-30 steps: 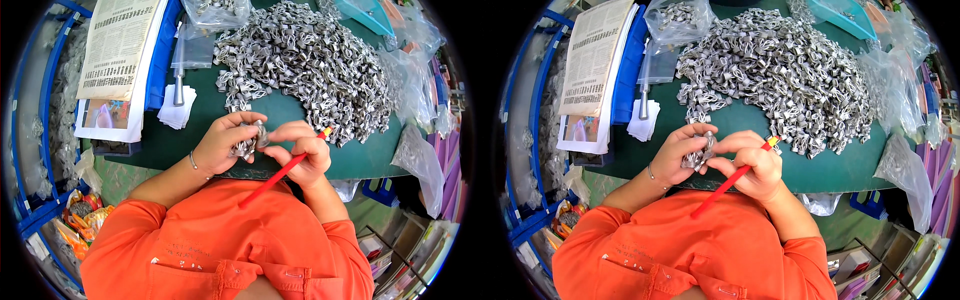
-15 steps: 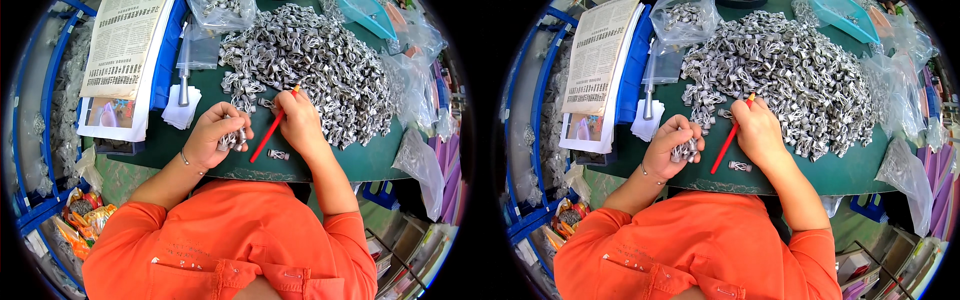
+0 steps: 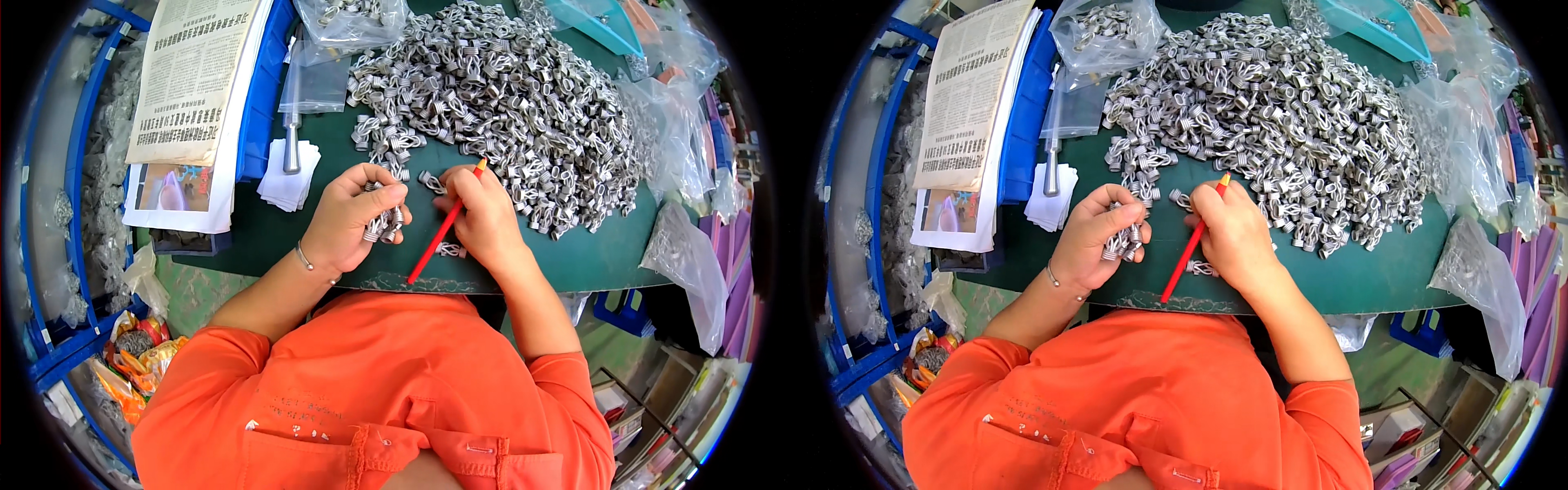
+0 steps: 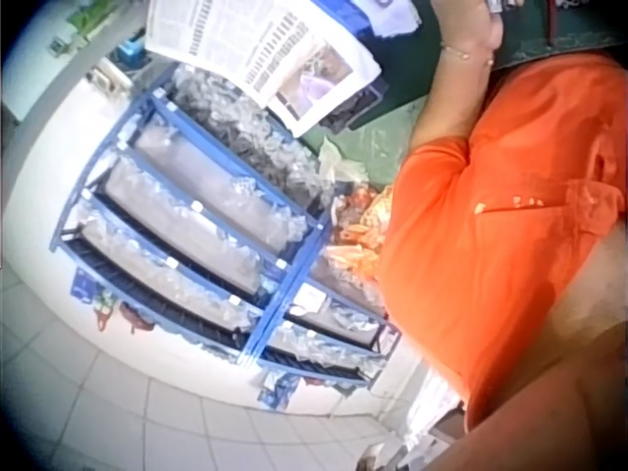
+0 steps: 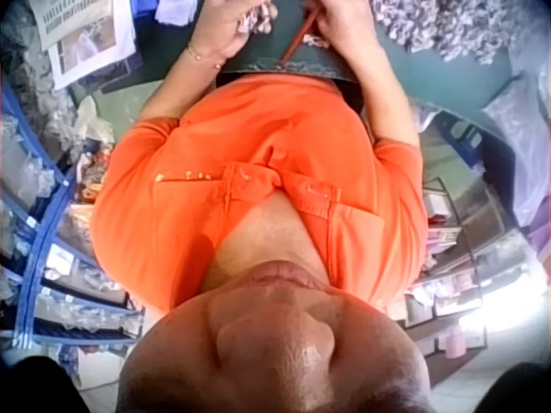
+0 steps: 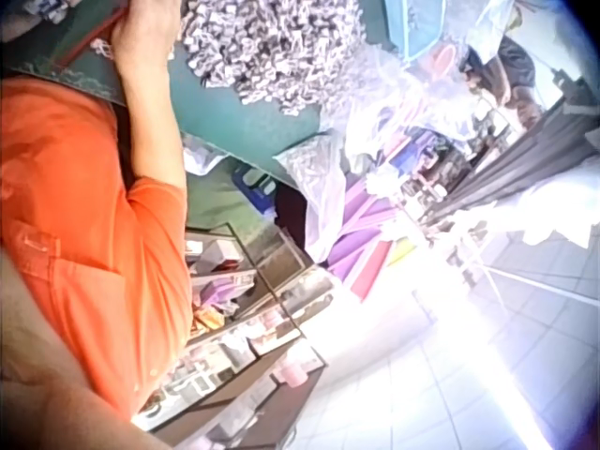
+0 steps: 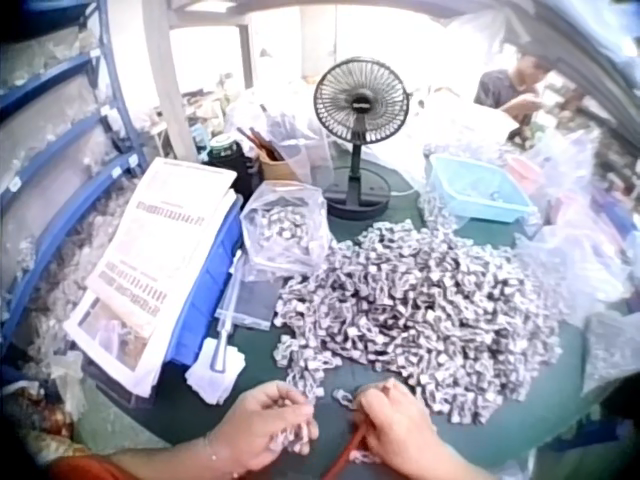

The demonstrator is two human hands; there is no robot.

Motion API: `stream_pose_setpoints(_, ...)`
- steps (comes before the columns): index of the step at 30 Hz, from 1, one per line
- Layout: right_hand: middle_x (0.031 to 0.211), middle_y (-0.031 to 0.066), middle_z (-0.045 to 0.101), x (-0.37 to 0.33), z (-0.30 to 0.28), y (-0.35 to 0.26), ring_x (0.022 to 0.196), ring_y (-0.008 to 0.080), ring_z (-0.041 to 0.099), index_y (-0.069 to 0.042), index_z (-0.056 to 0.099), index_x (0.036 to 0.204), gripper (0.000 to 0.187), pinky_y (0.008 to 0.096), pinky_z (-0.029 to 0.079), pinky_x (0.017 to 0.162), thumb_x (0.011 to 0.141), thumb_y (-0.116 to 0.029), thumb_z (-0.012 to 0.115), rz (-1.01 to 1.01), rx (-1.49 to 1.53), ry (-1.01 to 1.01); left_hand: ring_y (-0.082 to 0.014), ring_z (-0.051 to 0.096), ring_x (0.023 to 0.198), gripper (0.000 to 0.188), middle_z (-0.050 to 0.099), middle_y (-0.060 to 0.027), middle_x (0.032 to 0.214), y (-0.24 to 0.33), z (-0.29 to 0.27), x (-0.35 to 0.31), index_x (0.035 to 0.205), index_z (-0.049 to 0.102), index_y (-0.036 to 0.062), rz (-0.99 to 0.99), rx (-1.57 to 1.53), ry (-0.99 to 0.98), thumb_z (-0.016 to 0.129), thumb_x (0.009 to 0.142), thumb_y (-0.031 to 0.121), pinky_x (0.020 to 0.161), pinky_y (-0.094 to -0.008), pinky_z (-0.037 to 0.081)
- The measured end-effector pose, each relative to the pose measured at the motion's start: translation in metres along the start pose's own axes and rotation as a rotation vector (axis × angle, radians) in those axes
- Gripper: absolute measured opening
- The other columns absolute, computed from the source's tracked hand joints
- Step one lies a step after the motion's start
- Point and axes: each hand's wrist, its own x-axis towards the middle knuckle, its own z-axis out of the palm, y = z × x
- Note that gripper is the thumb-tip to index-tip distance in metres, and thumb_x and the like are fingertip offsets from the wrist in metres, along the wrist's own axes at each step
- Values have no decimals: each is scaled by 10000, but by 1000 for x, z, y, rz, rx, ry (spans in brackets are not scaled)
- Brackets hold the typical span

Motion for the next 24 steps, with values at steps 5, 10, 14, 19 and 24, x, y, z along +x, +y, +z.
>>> stream_pose_setpoints(5, 758, 109, 602, -2, -5, 0, 605, 134, 531, -55, 399, 716, 233, 247, 443, 530, 771, 70, 588, 461, 758, 70, -163, 602, 662, 161, 555, -65, 796, 0, 6, -5, 946, 521, 27, 55, 157, 22, 602, 809, 53, 492, -258, 514)
stream_pose_setpoints(10, 825, 126, 603, -3, -15, -7, 631, 99, 525, -76, 407, 768, 233, 197, 421, 516, 778, 58, 598, 692, 1281, -27, -145, 594, 662, 312, 544, -56, 807, 2, 14, -4, 1087, 521, -11, 30, 288, -35, 613, 790, 18, 509, -246, 518)
stream_pose_setpoints(14, 821, 116, 602, -4, -17, -9, 630, 100, 536, -80, 417, 783, 213, 189, 429, 509, 792, 43, 591, 703, 1275, -40, -144, 597, 666, 271, 560, -64, 804, 1, 20, -4, 1045, 544, -21, 43, 250, -75, 616, 786, 13, 511, -246, 519)
stream_pose_setpoints(19, 812, 113, 600, -5, -17, -10, 659, 128, 582, -81, 416, 788, 195, 197, 451, 499, 812, 19, 581, 746, 1389, -52, -99, 589, 647, 243, 599, -45, 804, 1, 15, -6, 1009, 573, 0, 36, 376, -69, 640, 781, 52, 498, -204, 478)
stream_pose_setpoints(24, 855, 148, 587, -19, 1, -4, 734, 191, 614, -77, 406, 784, 211, 246, 513, 551, 801, 56, 570, 577, 1693, -40, -101, 586, 642, 201, 588, -55, 808, 11, 31, -15, 966, 569, -13, 143, 649, -105, 630, 777, 12, 511, -201, 473)
